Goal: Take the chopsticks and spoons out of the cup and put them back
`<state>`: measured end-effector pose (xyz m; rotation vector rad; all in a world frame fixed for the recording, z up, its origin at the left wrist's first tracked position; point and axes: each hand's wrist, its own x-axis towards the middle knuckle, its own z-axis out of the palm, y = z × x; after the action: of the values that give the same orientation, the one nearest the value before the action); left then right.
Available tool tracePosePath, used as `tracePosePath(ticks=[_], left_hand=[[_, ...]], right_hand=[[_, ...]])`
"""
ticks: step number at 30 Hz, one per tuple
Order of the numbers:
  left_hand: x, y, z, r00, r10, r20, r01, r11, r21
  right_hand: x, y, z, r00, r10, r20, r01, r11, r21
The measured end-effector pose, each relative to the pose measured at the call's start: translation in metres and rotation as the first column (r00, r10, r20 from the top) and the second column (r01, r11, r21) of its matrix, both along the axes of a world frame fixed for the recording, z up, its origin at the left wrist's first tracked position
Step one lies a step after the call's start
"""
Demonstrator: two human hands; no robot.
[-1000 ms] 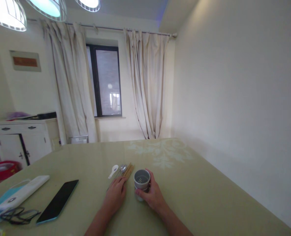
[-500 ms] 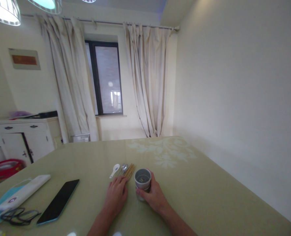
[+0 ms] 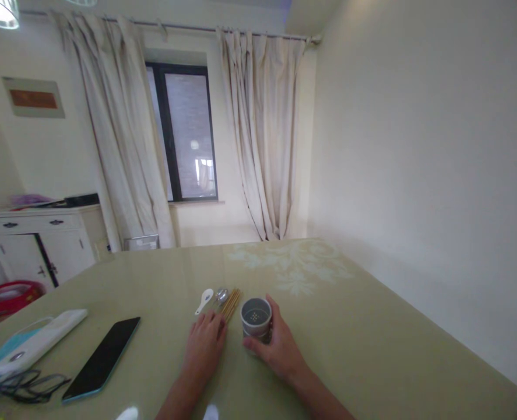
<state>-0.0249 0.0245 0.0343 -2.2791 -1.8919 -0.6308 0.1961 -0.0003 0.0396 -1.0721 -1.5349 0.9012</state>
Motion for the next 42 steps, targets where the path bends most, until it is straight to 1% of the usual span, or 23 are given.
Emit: tracePosePath(ticks=[2, 5, 8, 11, 15, 18, 23, 26, 30, 33, 37, 40, 42], left_hand=[[0.0, -0.001, 0.0, 1.0, -0.005, 0.019, 0.005, 1.0, -0.005], [-0.001, 0.0, -0.002, 0.999, -0.013, 0.038, 0.013, 1.0, -0.009], [-0.002, 0.001, -0.006, 0.999, -0.008, 0.036, 0.008, 1.0, 0.008], [-0.003, 0.002, -0.008, 0.999, -0.005, 0.04, 0.005, 1.0, -0.002], [-0.003, 0.002, -0.008, 0.999, 0.001, 0.053, -0.001, 1.0, -0.01], [-0.003, 0.003, -0.011, 0.998, -0.015, 0.058, 0.015, 1.0, -0.001], [-0.004, 0.006, -0.019, 0.999, -0.02, 0.047, 0.018, 0.999, 0.052], [-0.006, 0.008, -0.025, 0.999, -0.013, 0.049, 0.009, 0.996, 0.083], [-0.01, 0.014, -0.033, 0.997, -0.046, 0.058, 0.037, 0.989, 0.144], [-0.011, 0.018, -0.038, 0.995, -0.073, 0.067, 0.062, 0.985, 0.162], [-0.009, 0.02, -0.043, 0.994, -0.078, 0.079, 0.064, 0.983, 0.173], [-0.007, 0.019, -0.038, 0.992, -0.082, 0.101, 0.064, 0.983, 0.172], [-0.011, 0.018, -0.027, 0.986, -0.101, 0.13, 0.08, 0.984, 0.16]], right_hand=[[0.002, -0.001, 0.001, 1.0, -0.028, -0.002, 0.028, 1.0, 0.013], [0.004, -0.004, 0.003, 0.997, -0.08, 0.017, 0.079, 0.994, 0.078], [0.005, -0.007, 0.007, 0.995, -0.102, 0.008, 0.1, 0.985, 0.138], [0.003, -0.01, 0.01, 0.994, -0.111, 0.008, 0.109, 0.98, 0.164], [0.002, -0.012, 0.011, 0.994, -0.108, 0.03, 0.102, 0.981, 0.162], [0.003, -0.01, 0.008, 0.993, -0.11, 0.034, 0.102, 0.981, 0.166], [0.002, -0.007, 0.001, 0.991, -0.127, 0.029, 0.121, 0.98, 0.157], [0.001, -0.007, -0.001, 0.993, -0.111, 0.038, 0.105, 0.985, 0.137], [0.0, -0.008, -0.001, 0.993, -0.104, 0.05, 0.098, 0.989, 0.109], [0.001, -0.007, -0.002, 0.993, -0.103, 0.058, 0.096, 0.99, 0.101], [0.001, -0.007, -0.002, 0.994, -0.088, 0.061, 0.082, 0.992, 0.097], [0.001, -0.009, -0.001, 0.994, -0.08, 0.068, 0.073, 0.993, 0.091], [0.002, -0.009, -0.001, 0.994, -0.086, 0.065, 0.08, 0.992, 0.094]])
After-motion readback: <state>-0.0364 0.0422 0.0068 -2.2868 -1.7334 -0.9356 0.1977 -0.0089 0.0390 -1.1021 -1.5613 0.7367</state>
